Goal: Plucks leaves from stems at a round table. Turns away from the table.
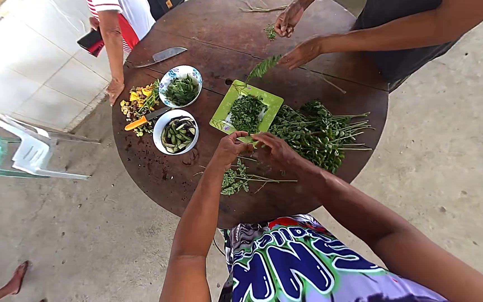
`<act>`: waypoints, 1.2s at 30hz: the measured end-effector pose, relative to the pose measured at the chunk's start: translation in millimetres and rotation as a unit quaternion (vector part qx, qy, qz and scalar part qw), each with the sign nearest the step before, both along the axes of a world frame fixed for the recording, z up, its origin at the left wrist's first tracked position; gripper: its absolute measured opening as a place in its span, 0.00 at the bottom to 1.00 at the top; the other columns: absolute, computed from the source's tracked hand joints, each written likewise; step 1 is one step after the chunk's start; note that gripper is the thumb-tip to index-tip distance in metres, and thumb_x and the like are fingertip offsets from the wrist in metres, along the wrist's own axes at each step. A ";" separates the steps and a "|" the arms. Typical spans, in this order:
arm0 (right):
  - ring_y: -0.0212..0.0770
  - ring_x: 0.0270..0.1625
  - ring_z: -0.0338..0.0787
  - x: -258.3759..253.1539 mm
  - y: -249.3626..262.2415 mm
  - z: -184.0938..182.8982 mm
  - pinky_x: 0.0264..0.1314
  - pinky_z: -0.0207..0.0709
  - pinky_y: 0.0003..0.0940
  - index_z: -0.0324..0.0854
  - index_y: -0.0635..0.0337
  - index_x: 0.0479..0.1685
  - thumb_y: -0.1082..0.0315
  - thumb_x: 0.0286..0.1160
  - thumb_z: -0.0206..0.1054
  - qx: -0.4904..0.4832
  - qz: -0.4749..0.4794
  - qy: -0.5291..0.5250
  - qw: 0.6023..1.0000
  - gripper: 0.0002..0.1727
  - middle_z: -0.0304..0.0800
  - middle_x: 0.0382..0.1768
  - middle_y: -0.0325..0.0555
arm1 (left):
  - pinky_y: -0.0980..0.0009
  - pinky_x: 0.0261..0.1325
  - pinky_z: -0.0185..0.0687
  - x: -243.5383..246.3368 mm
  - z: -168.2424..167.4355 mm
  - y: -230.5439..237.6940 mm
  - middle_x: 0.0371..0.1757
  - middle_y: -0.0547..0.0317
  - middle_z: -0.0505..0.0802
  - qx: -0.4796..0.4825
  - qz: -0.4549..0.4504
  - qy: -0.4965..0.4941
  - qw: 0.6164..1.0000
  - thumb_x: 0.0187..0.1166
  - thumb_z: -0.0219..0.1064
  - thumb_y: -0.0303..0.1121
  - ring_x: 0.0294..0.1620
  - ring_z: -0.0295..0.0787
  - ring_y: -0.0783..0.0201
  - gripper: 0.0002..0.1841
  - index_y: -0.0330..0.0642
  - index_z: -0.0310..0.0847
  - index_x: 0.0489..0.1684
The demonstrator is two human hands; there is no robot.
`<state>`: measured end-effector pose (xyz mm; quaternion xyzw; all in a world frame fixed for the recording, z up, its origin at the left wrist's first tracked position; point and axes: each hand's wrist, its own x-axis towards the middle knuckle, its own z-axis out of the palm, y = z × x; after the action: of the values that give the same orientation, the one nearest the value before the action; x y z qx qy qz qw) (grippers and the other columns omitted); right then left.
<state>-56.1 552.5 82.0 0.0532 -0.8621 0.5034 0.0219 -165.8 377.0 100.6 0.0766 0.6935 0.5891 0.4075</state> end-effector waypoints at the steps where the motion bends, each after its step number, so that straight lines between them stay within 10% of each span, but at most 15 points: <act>1: 0.48 0.57 0.91 -10.5 1.1 -2.9 0.61 0.86 0.42 0.82 0.65 0.71 0.66 0.79 0.72 0.005 0.018 0.024 1.000 0.23 0.87 0.62 0.59 | 0.69 0.45 0.88 -0.1 -2.1 1.6 0.40 0.50 0.93 -0.002 -0.005 -0.002 1.000 0.77 0.70 0.18 0.34 0.89 0.67 0.24 0.36 0.75 0.72; 6: 0.42 0.51 0.92 -33.1 9.2 -16.5 0.60 0.86 0.39 0.92 0.64 0.47 0.69 0.77 0.73 -0.001 0.039 0.056 0.998 0.09 0.92 0.50 0.51 | 0.68 0.52 0.88 -5.9 -7.9 -1.7 0.50 0.50 0.93 0.049 -0.031 -0.021 0.998 0.87 0.62 0.25 0.41 0.91 0.67 0.27 0.37 0.63 0.85; 10: 0.38 0.52 0.91 -42.4 16.4 -23.5 0.61 0.84 0.36 0.91 0.67 0.49 0.72 0.82 0.67 -0.073 0.000 -0.022 0.997 0.09 0.93 0.49 0.51 | 0.63 0.60 0.90 -18.7 -10.7 -9.2 0.63 0.44 0.90 0.052 -0.070 -0.017 0.996 0.96 0.49 0.38 0.52 0.94 0.59 0.26 0.39 0.58 0.90; 15: 0.34 0.32 0.88 -56.3 13.8 -21.2 0.41 0.85 0.31 0.85 0.67 0.51 0.67 0.88 0.63 -0.200 -0.101 -0.146 0.964 0.11 0.91 0.35 0.47 | 0.59 0.58 0.90 -33.2 -20.3 -3.5 0.68 0.43 0.87 -0.035 -0.094 0.198 0.975 0.72 0.79 0.25 0.54 0.92 0.55 0.35 0.39 0.71 0.83; 23: 0.32 0.30 0.87 -75.1 16.7 -40.1 0.37 0.83 0.27 0.82 0.67 0.53 0.70 0.88 0.60 -0.299 -0.133 -0.163 0.931 0.09 0.92 0.35 0.45 | 0.70 0.49 0.88 -49.0 -26.7 22.6 0.42 0.53 0.95 -0.052 0.011 0.184 0.981 0.80 0.71 0.25 0.37 0.91 0.69 0.07 0.33 0.90 0.49; 29: 0.34 0.29 0.87 -92.7 21.9 -49.9 0.33 0.82 0.28 0.77 0.63 0.65 0.74 0.86 0.59 -0.314 -0.099 -0.188 0.925 0.13 0.90 0.38 0.48 | 0.71 0.45 0.87 -63.5 -33.8 33.8 0.38 0.54 0.95 -0.087 -0.005 0.180 0.980 0.79 0.71 0.24 0.33 0.89 0.70 0.05 0.34 0.90 0.46; 36: 0.30 0.26 0.85 -118.9 37.9 -63.9 0.29 0.80 0.25 0.83 0.64 0.51 0.72 0.86 0.62 -0.327 -0.099 -0.208 0.916 0.07 0.91 0.34 0.44 | 0.66 0.46 0.88 -85.2 -39.8 27.7 0.39 0.52 0.94 -0.085 0.008 0.190 0.978 0.80 0.69 0.24 0.35 0.90 0.66 0.06 0.33 0.90 0.47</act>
<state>-175.0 590.4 18.0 -0.1488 -0.6351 0.7524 -0.0920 -251.0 404.7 60.8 0.1467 0.8066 0.5060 0.2682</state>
